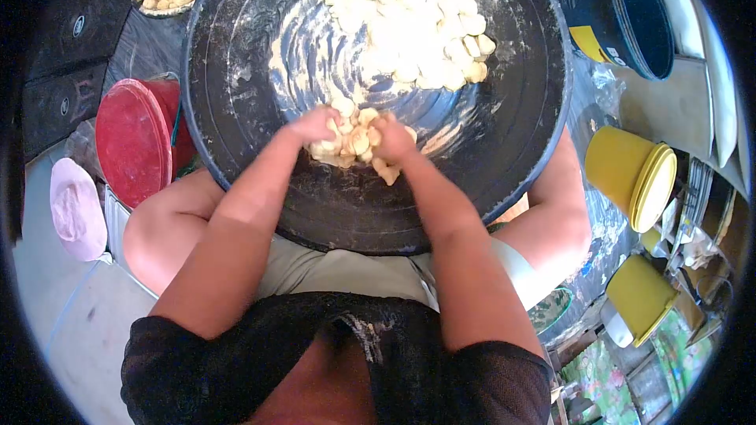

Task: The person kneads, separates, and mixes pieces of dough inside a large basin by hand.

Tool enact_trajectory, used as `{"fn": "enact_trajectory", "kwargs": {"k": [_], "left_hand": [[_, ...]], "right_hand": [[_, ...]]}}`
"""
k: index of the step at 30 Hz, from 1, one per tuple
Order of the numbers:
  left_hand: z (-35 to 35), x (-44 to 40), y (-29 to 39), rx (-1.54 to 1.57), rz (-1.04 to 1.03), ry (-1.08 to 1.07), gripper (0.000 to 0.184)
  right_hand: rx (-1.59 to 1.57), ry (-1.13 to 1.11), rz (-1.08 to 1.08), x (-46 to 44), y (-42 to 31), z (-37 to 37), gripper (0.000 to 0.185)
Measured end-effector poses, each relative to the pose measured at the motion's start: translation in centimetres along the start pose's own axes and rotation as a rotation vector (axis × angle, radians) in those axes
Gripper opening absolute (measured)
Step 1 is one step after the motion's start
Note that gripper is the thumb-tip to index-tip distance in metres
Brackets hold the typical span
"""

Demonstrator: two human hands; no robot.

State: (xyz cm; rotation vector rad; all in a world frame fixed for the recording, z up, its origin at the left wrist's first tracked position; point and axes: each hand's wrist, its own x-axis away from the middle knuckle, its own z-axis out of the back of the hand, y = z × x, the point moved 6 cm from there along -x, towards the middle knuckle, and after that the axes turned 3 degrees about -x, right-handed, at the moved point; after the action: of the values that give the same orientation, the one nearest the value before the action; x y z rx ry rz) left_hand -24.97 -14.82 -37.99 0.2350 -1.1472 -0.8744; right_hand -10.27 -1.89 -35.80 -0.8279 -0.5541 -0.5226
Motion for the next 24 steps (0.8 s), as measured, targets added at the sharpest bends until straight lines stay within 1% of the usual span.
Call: {"fn": "enact_trajectory", "kwargs": {"k": [1,2,3,4,5,6,7,8,9,10,11,12,13,14,15,16,18,19,20,21,22,23,24], "left_hand": [[2.1,-0.1,-0.2,0.102,0.025,-0.051,0.043],[4.8,0.4,0.2,0.206,0.05,-0.105,0.037],[7.3,1.1,0.2,0.321,0.056,-0.054,0.036],[10.0,1.8,0.4,0.433,0.058,0.005,0.034],[13.2,3.1,1.5,0.385,0.016,0.065,0.032],[15.3,4.0,2.3,0.336,-0.026,0.123,0.03],[15.6,4.2,2.4,0.289,-0.027,0.164,0.03],[16.0,4.3,2.5,0.24,-0.028,0.205,0.031],[16.4,4.6,2.7,0.19,-0.027,0.251,0.032],[14.5,3.8,2.5,0.1,0.03,0.187,0.043],[10.8,3.3,1.9,0.103,0.128,0.034,0.043],[7.0,2.9,1.4,0.089,0.224,-0.122,0.045],[2.7,3.2,1.1,-0.074,0.185,-0.248,0.049],[-1.7,3.5,0.8,-0.241,0.123,-0.371,0.052],[-6.0,4.0,0.6,-0.393,0.045,-0.482,0.056],[-5.6,5.6,3.2,-0.32,0.018,-0.347,0.054],[-2.5,6.6,6.1,-0.234,0.048,-0.543,0.051],[-1.7,6.9,6.2,-0.184,0.062,-0.65,0.05],[-0.8,4.2,4.1,-0.157,0.032,-0.442,0.048],[5.4,7.8,6.0,0.311,0.344,-0.419,0.045],[8.2,5.6,4.6,0.347,0.242,-0.255,0.043],[14.2,6.3,6.3,0.176,-0.036,-0.112,0.041],[18.6,5.9,4.9,0.29,-0.071,0.026,0.036]], "right_hand": [[-0.09,0.002,0.017,-0.3,0.6,1.3,0.06],[-0.162,0.057,0.041,-0.6,1.2,3.3,0.059],[-0.231,0.111,0.063,-0.4,1.5,5.6,0.059],[-0.235,0.24,0.109,0.6,0.6,9.2,0.055],[-0.311,0.312,0.176,0.8,1.1,11.8,0.05],[-0.315,0.479,0.214,1.9,0.3,14.6,0.043],[-0.214,0.601,0.188,3.5,-1.3,17.3,0.041],[-0.025,0.786,0.163,5.4,-3.0,19.0,0.044],[0.107,0.815,0.101,6.4,-3.8,19.1,0.045],[0.238,0.846,0.042,7.4,-4.7,19.0,0.046],[0.427,0.805,0.022,8.0,-5.3,17.6,0.045],[0.544,0.536,-0.06,7.1,-2.5,14.1,0.039],[0.368,0.183,-0.282,6.2,0.7,9.7,0.037],[0.437,0.004,-0.154,7.9,-0.6,6.7,0.038],[0.371,-0.233,0.01,7.2,2.0,1.5,0.047],[0.524,-0.322,0.211,9.2,-2.2,1.0,0.057],[0.322,-0.41,0.085,6.5,-2.7,1.6,0.061],[0.215,-0.461,0.019,5.3,-2.9,1.5,0.064],[0.163,-0.423,0.009,4.5,-4.5,2.9,0.066],[0.114,-0.383,0.0,3.5,-7.0,5.5,0.069],[0.051,-0.332,0.028,2.5,-9.6,8.0,0.071],[-0.013,-0.278,0.056,1.4,-12.8,10.9,0.074],[-0.149,-0.292,0.029,1.2,-17.4,14.2,0.075]]}}
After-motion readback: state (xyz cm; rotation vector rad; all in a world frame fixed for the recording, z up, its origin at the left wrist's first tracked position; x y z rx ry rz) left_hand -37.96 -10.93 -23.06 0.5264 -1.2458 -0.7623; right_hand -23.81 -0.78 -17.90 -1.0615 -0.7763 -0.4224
